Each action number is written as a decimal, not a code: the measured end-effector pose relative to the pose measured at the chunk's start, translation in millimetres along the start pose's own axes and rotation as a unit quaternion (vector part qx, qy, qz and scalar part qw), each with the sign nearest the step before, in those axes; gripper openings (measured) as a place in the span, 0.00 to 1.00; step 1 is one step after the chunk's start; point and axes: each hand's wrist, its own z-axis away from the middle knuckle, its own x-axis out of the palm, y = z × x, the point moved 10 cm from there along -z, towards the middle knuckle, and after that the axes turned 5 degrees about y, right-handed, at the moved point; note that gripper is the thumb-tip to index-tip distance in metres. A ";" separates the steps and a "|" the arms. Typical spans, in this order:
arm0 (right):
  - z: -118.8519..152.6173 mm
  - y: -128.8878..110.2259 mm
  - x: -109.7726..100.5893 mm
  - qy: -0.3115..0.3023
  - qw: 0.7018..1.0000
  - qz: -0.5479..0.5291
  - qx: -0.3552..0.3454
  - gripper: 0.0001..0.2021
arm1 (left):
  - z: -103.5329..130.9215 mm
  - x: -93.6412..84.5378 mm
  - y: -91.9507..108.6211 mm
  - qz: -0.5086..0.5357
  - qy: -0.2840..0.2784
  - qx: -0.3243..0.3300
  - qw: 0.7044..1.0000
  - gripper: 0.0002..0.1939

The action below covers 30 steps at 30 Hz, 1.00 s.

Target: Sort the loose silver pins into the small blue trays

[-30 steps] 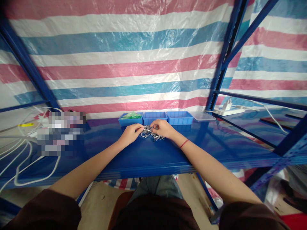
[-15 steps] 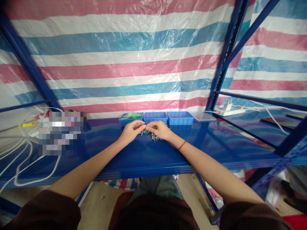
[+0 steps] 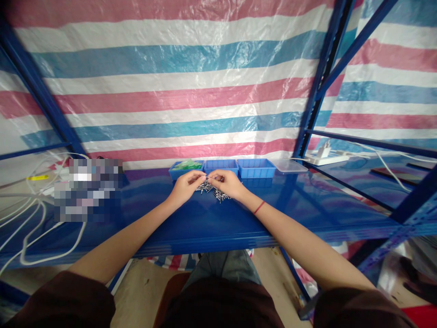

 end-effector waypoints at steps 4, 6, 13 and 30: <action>-0.9 -2.6 -12.0 0.051 0.999 0.018 -0.006 0.15 | -0.5 -0.5 -4.6 -0.010 -0.002 -0.009 1.000 0.11; 0.0 -5.4 -13.5 0.060 0.998 0.025 -0.012 0.15 | -0.1 2.5 -7.1 -0.006 -0.014 -0.018 1.000 0.11; -7.8 -5.3 -54.4 0.159 0.979 0.124 -0.025 0.15 | 4.4 15.2 -7.8 -0.075 -0.073 -0.014 0.994 0.17; -13.6 33.7 -102.6 0.204 0.924 0.324 -0.001 0.13 | 32.9 57.1 28.8 -0.150 -0.281 0.183 0.930 0.12</action>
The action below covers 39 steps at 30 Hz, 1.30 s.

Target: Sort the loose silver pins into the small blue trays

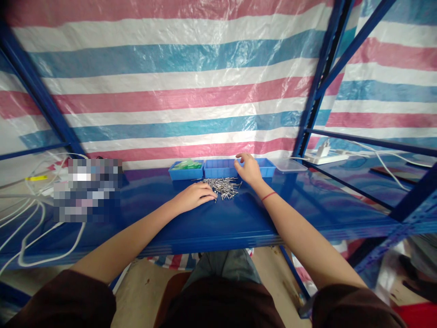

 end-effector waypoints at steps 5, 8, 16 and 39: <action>8.8 -26.0 8.2 -0.056 0.998 -0.035 -0.022 0.12 | 0.3 -3.6 -0.8 -0.004 0.011 -0.017 1.000 0.11; 15.0 -40.8 13.8 -0.096 0.993 -0.051 -0.038 0.12 | 1.0 -6.5 -3.7 -0.003 0.029 -0.035 0.999 0.08; 28.9 -61.7 30.4 -0.167 0.979 -0.079 -0.087 0.13 | 2.8 -7.8 -12.3 -0.014 0.033 -0.066 0.997 0.07; 47.1 -79.9 49.2 -0.247 0.906 -0.343 0.034 0.14 | 8.2 -12.6 -49.5 0.189 0.131 -0.204 0.952 0.13</action>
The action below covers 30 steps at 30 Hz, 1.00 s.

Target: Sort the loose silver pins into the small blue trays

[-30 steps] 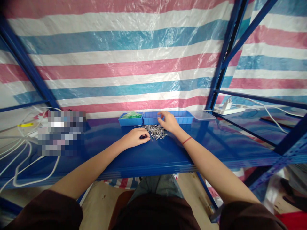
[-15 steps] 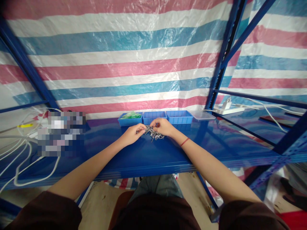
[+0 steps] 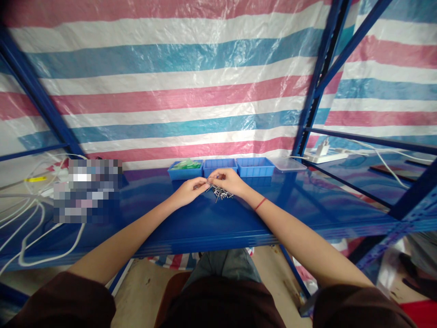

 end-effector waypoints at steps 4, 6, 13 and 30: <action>-0.3 0.1 -0.2 0.008 1.000 -0.002 -0.001 0.13 | 0.1 -6.0 2.3 -0.017 0.022 0.000 1.000 0.13; -0.6 -0.2 -2.3 0.017 1.000 0.005 -0.008 0.12 | -0.4 -11.2 4.0 -0.018 0.043 0.005 0.999 0.12; 1.0 -4.5 -2.9 0.012 0.995 0.086 -0.052 0.11 | -0.3 -22.5 15.4 -0.079 0.091 0.039 0.992 0.11; 14.7 82.0 -96.7 0.337 0.886 -0.210 0.241 0.15 | 18.3 21.9 43.3 -0.245 -0.094 0.191 0.946 0.15</action>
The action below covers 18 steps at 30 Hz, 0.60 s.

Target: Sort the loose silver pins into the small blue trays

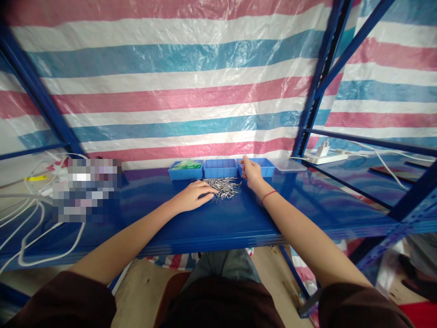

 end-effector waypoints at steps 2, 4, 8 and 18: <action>1.7 3.3 6.4 -0.023 1.000 0.010 0.007 0.16 | 0.7 5.6 9.4 -0.015 -0.026 0.028 0.999 0.15; 5.8 5.9 17.1 -0.055 0.998 0.019 0.005 0.17 | 0.4 7.9 14.5 -0.022 -0.035 0.045 0.998 0.15; 15.1 1.0 34.4 -0.103 0.988 0.101 -0.056 0.17 | -2.4 9.2 13.8 -0.016 -0.039 0.049 0.998 0.13; 79.4 -17.2 90.7 -0.300 0.807 0.382 -0.335 0.21 | -3.3 12.8 7.0 -0.087 -0.025 0.025 0.996 0.08</action>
